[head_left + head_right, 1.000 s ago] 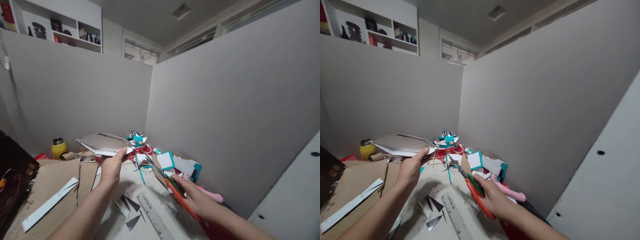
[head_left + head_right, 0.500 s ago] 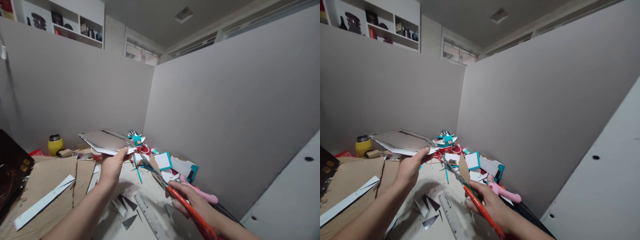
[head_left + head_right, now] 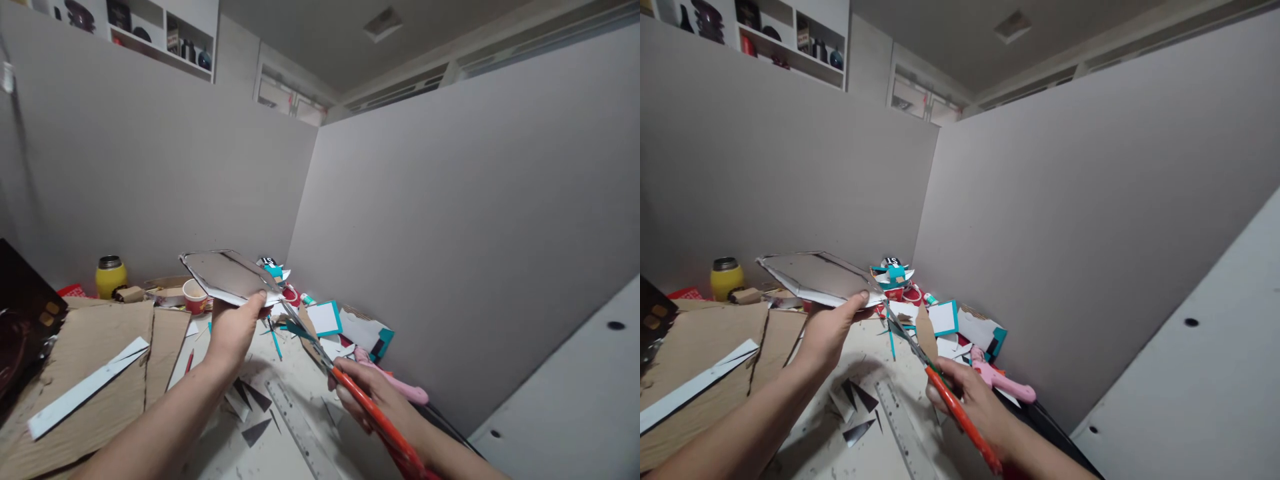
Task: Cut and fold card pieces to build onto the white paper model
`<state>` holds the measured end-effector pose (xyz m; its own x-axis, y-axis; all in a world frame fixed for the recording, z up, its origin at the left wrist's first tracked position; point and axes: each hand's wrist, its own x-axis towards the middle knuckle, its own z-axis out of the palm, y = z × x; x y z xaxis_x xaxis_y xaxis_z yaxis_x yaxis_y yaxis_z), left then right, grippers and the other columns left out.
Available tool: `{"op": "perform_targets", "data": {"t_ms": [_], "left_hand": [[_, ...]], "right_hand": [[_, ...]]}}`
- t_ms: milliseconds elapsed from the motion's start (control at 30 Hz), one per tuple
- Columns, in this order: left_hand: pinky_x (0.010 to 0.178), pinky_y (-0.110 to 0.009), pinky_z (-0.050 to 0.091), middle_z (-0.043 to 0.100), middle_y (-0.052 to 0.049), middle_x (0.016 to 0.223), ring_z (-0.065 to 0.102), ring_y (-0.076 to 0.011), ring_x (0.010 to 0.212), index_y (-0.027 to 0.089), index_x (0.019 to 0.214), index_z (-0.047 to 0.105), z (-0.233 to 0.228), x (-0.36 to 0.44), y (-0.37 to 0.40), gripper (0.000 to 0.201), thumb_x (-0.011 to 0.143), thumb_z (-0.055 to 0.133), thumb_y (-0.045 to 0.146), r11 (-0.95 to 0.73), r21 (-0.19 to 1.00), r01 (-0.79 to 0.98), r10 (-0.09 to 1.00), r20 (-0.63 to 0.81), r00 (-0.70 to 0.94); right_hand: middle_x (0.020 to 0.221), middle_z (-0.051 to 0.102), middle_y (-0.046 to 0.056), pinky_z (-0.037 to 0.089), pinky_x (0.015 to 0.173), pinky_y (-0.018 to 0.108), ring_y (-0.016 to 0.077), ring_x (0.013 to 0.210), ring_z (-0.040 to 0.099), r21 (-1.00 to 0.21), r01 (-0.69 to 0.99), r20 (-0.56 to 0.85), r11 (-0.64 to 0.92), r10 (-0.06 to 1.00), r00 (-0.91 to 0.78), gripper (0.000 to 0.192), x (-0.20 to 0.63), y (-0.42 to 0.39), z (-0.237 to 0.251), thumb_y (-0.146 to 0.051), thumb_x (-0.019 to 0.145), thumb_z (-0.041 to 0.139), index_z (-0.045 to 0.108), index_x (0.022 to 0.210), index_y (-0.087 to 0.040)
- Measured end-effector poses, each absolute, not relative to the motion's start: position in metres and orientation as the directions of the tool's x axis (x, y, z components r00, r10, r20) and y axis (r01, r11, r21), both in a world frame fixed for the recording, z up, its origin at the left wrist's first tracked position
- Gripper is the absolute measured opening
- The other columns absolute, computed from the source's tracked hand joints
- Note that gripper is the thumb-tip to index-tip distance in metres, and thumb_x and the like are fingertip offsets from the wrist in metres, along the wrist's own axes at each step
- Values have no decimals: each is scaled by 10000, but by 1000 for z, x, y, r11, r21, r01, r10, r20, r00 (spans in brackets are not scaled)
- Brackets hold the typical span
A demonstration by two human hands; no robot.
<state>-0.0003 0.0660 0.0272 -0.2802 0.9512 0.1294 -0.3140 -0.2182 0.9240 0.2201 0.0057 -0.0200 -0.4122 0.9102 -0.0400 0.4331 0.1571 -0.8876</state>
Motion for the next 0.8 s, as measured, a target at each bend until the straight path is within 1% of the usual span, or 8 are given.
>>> {"op": "perform_targets", "data": {"t_ms": [200, 367, 500, 633, 733, 800], "left_hand": [[809, -372, 549, 729, -120, 978, 691, -240, 848, 123, 838, 697, 22, -3, 70, 249, 651, 718, 285, -239, 924, -298, 942, 147, -301], [738, -368, 566, 736, -117, 929, 696, -234, 766, 122, 808, 697, 26, -3, 67, 228, 643, 716, 278, -226, 927, -300, 950, 142, -276], [743, -357, 562, 739, -108, 909, 697, -242, 798, 134, 833, 700, 26, -1, 66, 251, 617, 737, 255, -227, 934, -276, 942, 138, -306], [745, -334, 556, 744, -88, 920, 695, -245, 847, 159, 928, 698, 23, 0, 67, 335, 603, 747, 228, -289, 929, -232, 920, 203, -335], [677, -315, 555, 750, -79, 888, 698, -238, 788, 154, 933, 704, 24, 0, 65, 307, 639, 716, 244, -298, 937, -179, 923, 236, -303], [665, -312, 552, 751, -77, 860, 699, -237, 768, 148, 931, 708, 24, 0, 63, 298, 652, 705, 250, -301, 941, -154, 925, 249, -289]], "right_hand": [[550, 305, -92, 240, 404, 188, 55, 427, 283, -876, 458, -42, 152, 922, -386, 440, 222, 5, -24, -638, 859, 472, 447, 801, -202], [561, 300, -93, 244, 402, 184, 54, 434, 277, -891, 432, -49, 138, 917, -395, 404, 224, 5, -26, -598, 870, 493, 440, 815, -201], [563, 290, -91, 244, 400, 186, 59, 444, 273, -903, 412, -51, 122, 922, -384, 406, 222, 3, -25, -596, 855, 512, 438, 797, -201], [546, 338, -82, 273, 409, 195, 62, 442, 304, -895, 430, -40, 122, 937, -348, 367, 217, 0, -19, -543, 855, 527, 435, 753, -202], [540, 367, -74, 278, 407, 203, 63, 435, 307, -872, 468, -11, 147, 948, -318, 352, 213, -4, -12, -513, 849, 528, 422, 709, -207], [532, 361, -73, 267, 400, 207, 64, 431, 298, -862, 486, -7, 144, 955, -295, 362, 210, -7, -9, -510, 835, 538, 409, 678, -211]]}}
